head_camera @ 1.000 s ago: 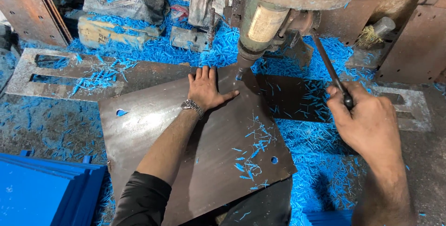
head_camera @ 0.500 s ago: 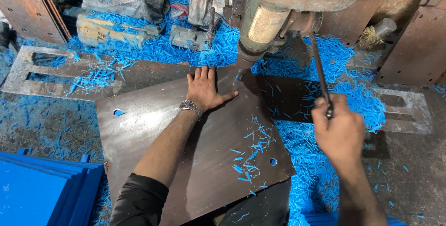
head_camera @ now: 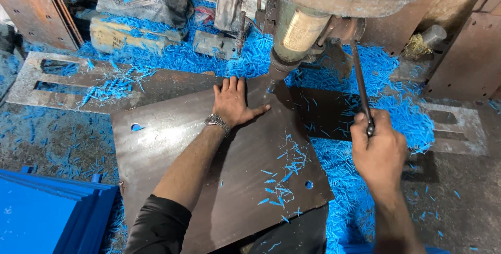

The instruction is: The person positions a square metal plate under a drill press and drills holes through it, using a rod to clear blue plastic shavings from the drilled holes and the table. They reposition the plate to drill additional holes, then move the finished plate aside and place a blue plastic sheet on the work area.

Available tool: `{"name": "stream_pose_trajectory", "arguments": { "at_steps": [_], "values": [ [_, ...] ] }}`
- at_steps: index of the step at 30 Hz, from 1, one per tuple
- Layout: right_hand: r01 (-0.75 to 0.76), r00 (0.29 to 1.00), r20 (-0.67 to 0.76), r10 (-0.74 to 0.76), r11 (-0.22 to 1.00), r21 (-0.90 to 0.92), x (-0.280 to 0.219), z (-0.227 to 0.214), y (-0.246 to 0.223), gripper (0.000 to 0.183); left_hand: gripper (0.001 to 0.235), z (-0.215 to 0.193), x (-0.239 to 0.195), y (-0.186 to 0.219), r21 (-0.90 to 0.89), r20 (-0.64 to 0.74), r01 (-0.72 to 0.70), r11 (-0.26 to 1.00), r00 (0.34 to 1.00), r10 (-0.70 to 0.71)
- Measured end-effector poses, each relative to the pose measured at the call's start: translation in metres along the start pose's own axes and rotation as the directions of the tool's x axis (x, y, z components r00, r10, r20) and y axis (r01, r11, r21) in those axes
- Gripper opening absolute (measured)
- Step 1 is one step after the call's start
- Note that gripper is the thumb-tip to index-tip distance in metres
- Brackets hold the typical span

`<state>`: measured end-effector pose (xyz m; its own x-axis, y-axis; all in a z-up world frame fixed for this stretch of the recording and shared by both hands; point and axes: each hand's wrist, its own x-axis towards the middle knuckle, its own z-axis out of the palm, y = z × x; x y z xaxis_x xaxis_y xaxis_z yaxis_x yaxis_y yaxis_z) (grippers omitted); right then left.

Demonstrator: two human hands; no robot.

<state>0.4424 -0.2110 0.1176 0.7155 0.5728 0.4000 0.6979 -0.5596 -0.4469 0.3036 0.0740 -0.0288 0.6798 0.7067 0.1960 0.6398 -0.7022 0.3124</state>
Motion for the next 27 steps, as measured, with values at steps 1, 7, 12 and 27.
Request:
{"name": "stream_pose_trajectory", "arguments": {
  "at_steps": [1,7,12,27],
  "values": [
    [-0.004,1.0,-0.028,0.005,0.999,0.032,-0.001,0.004,0.001,0.021,0.115,0.001,0.001,0.0,0.001,0.001,-0.001,1.0,1.0,0.001],
    [-0.005,0.999,0.037,0.004,1.0,0.03,0.001,-0.001,-0.001,0.027,0.115,-0.001,0.0,0.001,0.0,0.016,0.006,1.0,1.0,-0.006],
    [0.033,0.996,-0.083,-0.025,0.995,0.098,-0.003,0.018,0.008,0.019,0.113,-0.001,0.001,0.003,0.003,0.026,0.011,1.0,1.0,-0.011],
    [0.042,0.994,-0.102,-0.031,0.994,0.104,-0.006,0.036,0.016,0.019,0.112,0.001,0.0,0.0,0.003,0.006,0.015,1.0,1.0,-0.015]
  ]
}}
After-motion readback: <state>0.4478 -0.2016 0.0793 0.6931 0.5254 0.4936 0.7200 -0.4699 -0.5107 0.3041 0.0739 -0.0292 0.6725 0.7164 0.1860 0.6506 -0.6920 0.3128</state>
